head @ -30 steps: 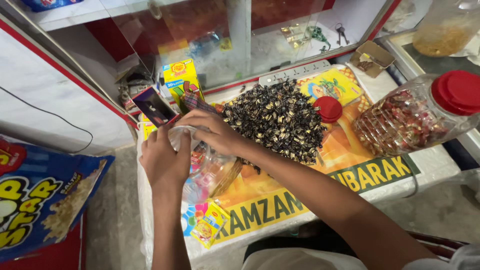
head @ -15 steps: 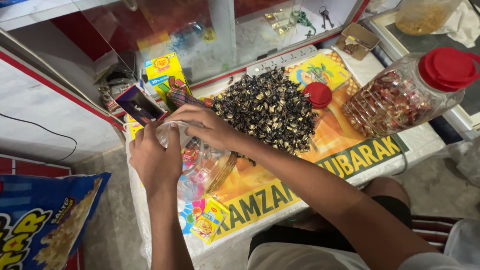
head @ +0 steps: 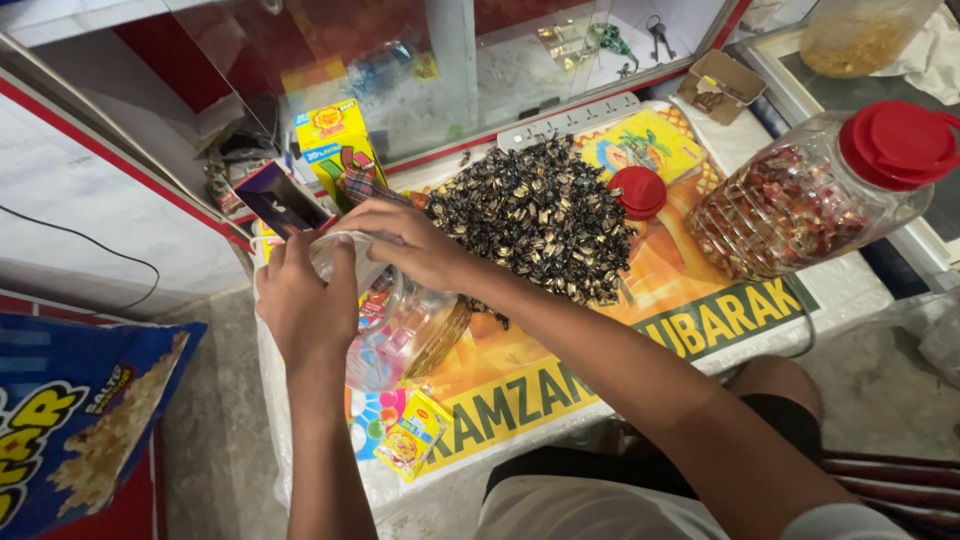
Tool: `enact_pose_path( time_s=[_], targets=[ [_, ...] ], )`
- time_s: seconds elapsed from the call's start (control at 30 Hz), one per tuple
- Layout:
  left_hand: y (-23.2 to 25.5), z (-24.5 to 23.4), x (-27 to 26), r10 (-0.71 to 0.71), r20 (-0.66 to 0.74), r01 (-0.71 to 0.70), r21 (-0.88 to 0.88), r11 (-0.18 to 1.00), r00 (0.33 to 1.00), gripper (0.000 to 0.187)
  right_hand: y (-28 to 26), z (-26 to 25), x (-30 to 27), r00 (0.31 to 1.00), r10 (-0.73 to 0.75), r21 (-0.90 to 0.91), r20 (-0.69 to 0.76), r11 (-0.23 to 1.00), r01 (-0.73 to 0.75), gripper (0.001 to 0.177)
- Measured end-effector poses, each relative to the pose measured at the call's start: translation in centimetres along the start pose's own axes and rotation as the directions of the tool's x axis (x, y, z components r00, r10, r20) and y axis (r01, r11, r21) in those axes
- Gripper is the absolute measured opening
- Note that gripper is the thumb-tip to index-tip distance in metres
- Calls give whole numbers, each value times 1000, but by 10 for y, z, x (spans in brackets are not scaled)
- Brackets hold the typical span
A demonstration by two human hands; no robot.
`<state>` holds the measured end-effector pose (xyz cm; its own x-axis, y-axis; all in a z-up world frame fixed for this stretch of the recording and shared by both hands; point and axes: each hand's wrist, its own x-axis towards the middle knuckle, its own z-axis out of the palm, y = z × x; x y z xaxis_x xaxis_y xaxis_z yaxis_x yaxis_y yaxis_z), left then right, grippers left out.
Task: The person opens a large plastic jar filled with wrapped candies and pours the contents onto a table covered with a printed mat. After emptying the jar, the person begins picking up individual candies from the pile and placing them back into the jar one by one.
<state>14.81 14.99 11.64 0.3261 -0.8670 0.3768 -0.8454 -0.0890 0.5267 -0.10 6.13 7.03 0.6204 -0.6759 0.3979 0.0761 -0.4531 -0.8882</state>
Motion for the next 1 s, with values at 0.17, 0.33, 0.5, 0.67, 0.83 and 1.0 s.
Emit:
enact_pose_path(
  time_s=[0.17,0.33,0.5,0.67,0.83,1.0],
  targets=[
    [-2,0,-4,11,-4,-11,-37,999,1000,42,-8,1,-1,1000,-11,-2,19,1000,11,45],
    [2,-3,-11,5,-18,-6,-27,1000,1000,37,-19,2,-5,995,-101,-148,11,984,102,42],
    [9,-1,-15,-1,-34,-2,-71,997,999,38,-23,-2,-12,993,-117,-183,8,976,117,43],
    [13,-2,-19,-35,-26,32,-96,995,999,39,-20,-1,-14,990,-144,-201,5,969,142,40],
    [16,2,-22,-22,-30,19,-98,995,999,39,-21,-4,-20,989,-146,-222,-20,965,138,41],
    [21,5,-22,49,-63,-58,-141,988,997,40,-25,-11,-25,993,-117,-261,-30,960,106,43]
  ],
)
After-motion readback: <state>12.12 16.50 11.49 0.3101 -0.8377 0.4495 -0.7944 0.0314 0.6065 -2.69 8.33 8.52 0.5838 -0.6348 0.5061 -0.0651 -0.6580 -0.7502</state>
